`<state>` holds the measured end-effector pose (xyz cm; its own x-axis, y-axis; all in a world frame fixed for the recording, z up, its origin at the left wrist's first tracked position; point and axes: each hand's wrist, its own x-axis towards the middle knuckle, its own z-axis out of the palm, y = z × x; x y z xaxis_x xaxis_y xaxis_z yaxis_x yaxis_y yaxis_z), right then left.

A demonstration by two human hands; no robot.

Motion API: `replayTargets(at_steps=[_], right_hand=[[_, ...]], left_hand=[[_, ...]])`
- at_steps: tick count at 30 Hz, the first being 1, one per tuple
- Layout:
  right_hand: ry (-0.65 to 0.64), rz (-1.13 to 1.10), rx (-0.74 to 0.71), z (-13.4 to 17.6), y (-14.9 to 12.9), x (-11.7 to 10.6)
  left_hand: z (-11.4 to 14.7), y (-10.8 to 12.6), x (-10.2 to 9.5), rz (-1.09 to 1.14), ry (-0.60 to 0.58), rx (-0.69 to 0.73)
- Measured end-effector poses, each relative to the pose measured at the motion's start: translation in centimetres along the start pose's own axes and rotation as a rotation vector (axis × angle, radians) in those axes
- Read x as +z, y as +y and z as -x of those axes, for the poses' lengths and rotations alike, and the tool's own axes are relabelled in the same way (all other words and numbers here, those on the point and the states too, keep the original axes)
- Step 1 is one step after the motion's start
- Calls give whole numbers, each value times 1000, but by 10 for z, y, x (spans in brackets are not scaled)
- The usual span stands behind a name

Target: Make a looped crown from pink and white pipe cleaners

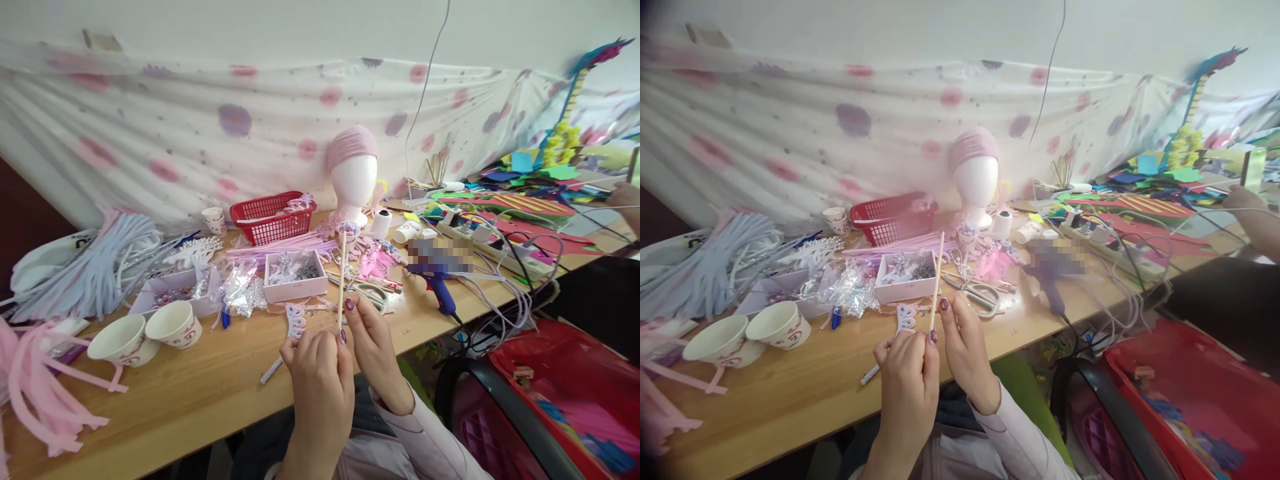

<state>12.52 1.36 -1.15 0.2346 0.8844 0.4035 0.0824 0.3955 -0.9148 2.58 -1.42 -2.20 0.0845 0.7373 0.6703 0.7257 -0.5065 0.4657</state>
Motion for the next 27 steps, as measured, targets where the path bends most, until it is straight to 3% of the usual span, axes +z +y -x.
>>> replayTargets(at_steps=[6,14,27], right_hand=[[-179,37,-83,4,-7,-14],[-107,43,-74,6,-4,-12],[-163,7,-65,6,-9,-15]], left_hand=[[-1,1,-6,8,16,16],[2,3,0,-58,39,31],[4,1,1,-97,70,33]])
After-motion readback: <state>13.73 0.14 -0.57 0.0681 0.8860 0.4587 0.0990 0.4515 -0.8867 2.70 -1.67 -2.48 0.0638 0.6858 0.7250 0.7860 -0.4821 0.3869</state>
